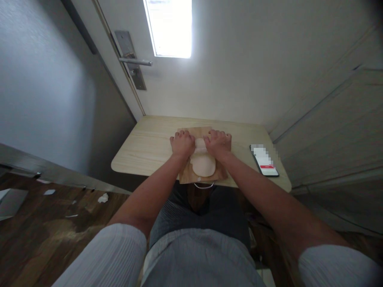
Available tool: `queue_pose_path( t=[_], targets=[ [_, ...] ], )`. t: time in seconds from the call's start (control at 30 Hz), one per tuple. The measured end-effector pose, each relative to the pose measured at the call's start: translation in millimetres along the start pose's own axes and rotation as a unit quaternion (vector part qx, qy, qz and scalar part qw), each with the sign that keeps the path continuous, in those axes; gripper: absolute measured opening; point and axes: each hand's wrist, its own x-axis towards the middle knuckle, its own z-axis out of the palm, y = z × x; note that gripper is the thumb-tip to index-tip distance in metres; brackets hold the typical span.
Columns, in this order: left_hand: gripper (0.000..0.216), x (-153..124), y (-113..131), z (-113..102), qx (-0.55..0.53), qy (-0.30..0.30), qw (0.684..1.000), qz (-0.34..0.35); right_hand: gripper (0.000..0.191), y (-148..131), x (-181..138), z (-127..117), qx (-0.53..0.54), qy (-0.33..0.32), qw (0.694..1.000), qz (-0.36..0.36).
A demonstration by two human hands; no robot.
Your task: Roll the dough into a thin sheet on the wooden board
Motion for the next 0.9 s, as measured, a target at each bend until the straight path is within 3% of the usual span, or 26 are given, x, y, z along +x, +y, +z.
queue_pose_path(
  t=[0.17, 0.37, 0.5, 0.9],
  targets=[
    [0.043, -12.8, -0.4, -2.2, -0.002, 0.004, 1.000, 0.010, 0.049, -0.7, -19.7, 6.6, -0.002, 0.010, 0.998, 0.065],
    [0.047, -37.8, -4.7, -6.9, -0.020, 0.033, 0.996, 0.087, 0.046, -3.8, -26.9, 2.3, 0.011, -0.006, 0.997, 0.081],
    [0.052, -48.0, -2.1, -7.1, -0.004, 0.028, 0.997, 0.067, 0.048, -7.1, -27.9, 0.0, 0.008, -0.016, 0.995, 0.093],
    [0.049, -25.2, -5.6, 0.0, -0.001, -0.009, 0.997, 0.074, 0.052, -2.8, -13.1, 11.1, 0.009, -0.019, 0.997, 0.076]
  ],
)
